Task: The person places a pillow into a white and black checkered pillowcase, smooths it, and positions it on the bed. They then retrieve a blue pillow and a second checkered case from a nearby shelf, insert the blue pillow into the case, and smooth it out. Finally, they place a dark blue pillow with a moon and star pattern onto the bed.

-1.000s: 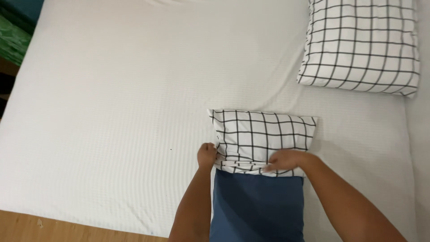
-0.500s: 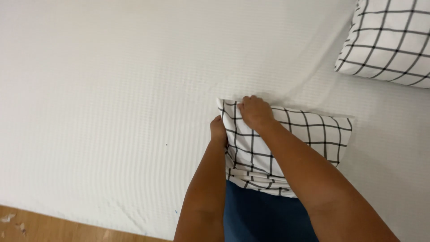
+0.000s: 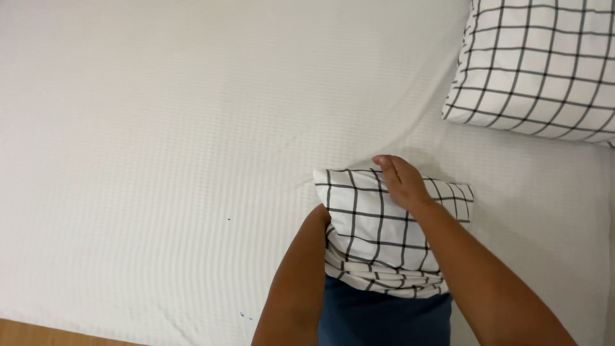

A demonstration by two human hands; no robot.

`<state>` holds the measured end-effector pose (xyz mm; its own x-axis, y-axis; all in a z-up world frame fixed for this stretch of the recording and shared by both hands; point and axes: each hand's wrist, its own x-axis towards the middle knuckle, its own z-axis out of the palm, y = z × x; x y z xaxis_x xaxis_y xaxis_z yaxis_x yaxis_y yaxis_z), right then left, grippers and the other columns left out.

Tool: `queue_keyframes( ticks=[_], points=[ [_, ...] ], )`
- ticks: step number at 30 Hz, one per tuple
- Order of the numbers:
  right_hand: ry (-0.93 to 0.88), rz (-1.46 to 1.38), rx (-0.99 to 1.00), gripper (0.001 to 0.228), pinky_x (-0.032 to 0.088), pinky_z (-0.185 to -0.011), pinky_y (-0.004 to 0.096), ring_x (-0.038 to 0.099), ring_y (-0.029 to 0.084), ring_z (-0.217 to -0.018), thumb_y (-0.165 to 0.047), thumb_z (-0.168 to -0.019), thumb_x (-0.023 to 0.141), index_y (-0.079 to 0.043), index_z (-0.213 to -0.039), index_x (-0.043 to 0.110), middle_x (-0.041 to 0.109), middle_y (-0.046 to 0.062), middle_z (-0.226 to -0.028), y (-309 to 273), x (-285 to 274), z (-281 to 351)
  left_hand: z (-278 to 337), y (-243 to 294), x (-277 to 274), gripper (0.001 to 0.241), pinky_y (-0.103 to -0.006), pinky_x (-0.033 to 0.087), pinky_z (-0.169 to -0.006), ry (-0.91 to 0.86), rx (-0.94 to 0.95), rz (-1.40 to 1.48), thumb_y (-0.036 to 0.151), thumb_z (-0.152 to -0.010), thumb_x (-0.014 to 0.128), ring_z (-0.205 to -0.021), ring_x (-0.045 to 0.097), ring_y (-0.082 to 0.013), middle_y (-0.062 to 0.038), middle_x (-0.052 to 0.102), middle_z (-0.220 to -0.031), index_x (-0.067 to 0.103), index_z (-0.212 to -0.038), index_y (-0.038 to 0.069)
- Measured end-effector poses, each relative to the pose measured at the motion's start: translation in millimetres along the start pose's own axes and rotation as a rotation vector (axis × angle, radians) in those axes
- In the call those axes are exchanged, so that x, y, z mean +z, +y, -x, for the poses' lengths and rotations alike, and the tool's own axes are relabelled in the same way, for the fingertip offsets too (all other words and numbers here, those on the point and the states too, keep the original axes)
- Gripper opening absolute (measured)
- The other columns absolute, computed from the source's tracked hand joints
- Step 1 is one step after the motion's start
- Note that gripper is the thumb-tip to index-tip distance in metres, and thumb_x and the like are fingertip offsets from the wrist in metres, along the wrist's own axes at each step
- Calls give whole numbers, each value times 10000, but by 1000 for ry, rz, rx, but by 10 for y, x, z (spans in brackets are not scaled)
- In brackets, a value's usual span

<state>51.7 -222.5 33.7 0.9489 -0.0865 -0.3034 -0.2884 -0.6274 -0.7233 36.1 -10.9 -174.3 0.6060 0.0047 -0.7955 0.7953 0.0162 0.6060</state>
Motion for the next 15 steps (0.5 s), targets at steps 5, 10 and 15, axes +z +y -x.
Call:
queue_keyframes(
  ticks=[5, 10, 15],
  points=[
    [-283, 318, 233, 701, 487, -1001, 439, 651, 299, -1105, -631, -1036, 311, -86, -1260, 690, 720, 138, -1177, 16, -215, 83, 229, -127, 110, 353, -428, 596, -849, 52, 88, -245, 219, -962, 517, -1011, 743, -313, -187, 764, -1129, 704, -1128, -30],
    [-195, 212, 173, 689, 521, -962, 444, 691, 334, -1047, -593, -1044, 346, -34, -1231, 702, 741, 184, -1090, 165, -276, 271, 593, 127, 60, 336, -431, 590, -866, 145, 206, -491, 207, -968, 508, -1008, 751, -312, -181, 774, -1103, 721, -1080, -29],
    [-170, 303, 152, 676, 424, -1085, 454, 573, 357, -1235, -568, -1053, 323, -35, -1355, 608, 634, 205, -1317, 440, -292, 399, 240, -419, -93, 280, -406, 548, -817, 224, 211, -830, 161, -1005, 451, -958, 676, -284, -129, 727, -1064, 708, -1026, 54]
  ],
)
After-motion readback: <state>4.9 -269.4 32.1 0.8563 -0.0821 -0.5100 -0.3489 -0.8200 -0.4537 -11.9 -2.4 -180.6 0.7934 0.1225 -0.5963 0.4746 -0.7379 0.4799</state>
